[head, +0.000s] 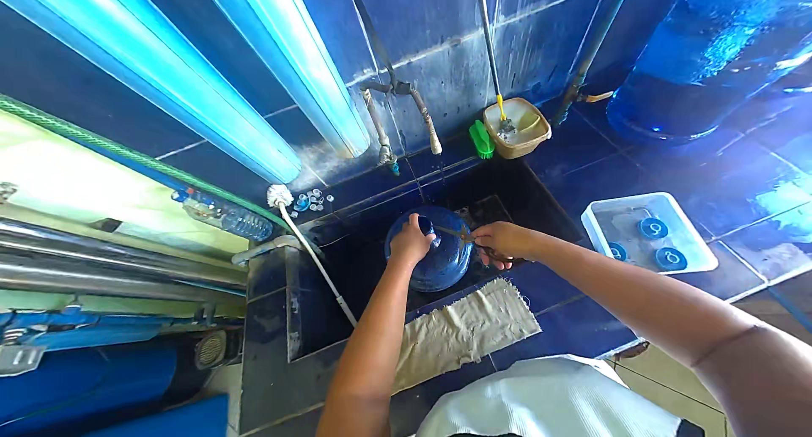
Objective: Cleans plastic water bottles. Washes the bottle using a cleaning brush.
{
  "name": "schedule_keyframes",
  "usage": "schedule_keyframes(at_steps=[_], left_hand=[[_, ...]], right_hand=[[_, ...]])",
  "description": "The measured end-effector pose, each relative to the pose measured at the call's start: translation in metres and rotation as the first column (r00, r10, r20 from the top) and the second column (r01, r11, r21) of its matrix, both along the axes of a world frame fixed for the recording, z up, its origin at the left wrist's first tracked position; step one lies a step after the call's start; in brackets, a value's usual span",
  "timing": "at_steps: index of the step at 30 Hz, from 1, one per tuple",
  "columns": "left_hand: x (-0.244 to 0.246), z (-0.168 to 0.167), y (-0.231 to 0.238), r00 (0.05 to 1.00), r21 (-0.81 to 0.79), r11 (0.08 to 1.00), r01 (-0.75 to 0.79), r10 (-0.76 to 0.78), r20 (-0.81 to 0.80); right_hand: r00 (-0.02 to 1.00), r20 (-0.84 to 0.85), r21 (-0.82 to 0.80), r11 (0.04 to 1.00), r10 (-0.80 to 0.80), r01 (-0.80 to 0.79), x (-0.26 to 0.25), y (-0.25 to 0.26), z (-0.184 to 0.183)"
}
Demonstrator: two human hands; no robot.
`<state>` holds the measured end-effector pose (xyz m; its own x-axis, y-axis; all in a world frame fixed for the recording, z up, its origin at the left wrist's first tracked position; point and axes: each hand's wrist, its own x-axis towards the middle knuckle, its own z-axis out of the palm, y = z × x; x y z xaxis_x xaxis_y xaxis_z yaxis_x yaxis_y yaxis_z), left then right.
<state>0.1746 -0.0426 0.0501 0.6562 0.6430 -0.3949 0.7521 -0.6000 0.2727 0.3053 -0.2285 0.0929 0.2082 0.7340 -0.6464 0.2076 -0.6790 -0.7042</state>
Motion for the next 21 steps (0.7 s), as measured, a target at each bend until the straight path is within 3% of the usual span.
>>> schedule_keyframes(at_steps=[4,10,12,14,16,18,19,21], left_hand=[[0.003,0.002,0.0,0.999,-0.031,0.999,-0.026,0.026,-0.031],[0.002,-0.003,-0.001,0.998,-0.045,0.997,-0.055,0.054,-0.016],[0.002,-0.006,-0.003,0.997,-0.039,0.996,-0.074,0.074,-0.01],[0.003,-0.004,-0.005,0.997,-0.02,0.997,-0.076,0.075,-0.016],[0.003,-0.002,-0.008,0.998,-0.003,0.998,-0.062,0.062,-0.029],[0.003,0.0,-0.01,0.998,0.018,0.999,-0.041,0.042,-0.038],[0.002,0.0,-0.009,0.999,0.028,0.999,-0.038,0.039,-0.038],[0.0,0.002,-0.005,0.998,0.038,0.999,-0.036,0.038,-0.049]], right_hand=[[0.995,-0.035,-0.024,0.996,-0.092,0.091,0.003,0.006,0.01],[0.994,-0.107,-0.054,0.998,-0.034,0.029,0.013,0.016,0.008],[0.999,-0.045,-0.066,0.998,0.022,-0.025,0.019,0.03,0.002],[0.974,0.144,-0.125,0.98,0.173,-0.156,0.02,0.052,0.005],[0.829,0.378,-0.27,0.906,0.412,-0.327,0.01,0.081,0.025],[0.588,0.498,-0.431,0.77,0.637,-0.47,-0.006,0.108,0.047],[0.46,0.535,-0.489,0.704,0.708,-0.515,-0.012,0.119,0.05],[0.296,0.589,-0.546,0.641,0.752,-0.54,-0.015,0.131,0.046]])
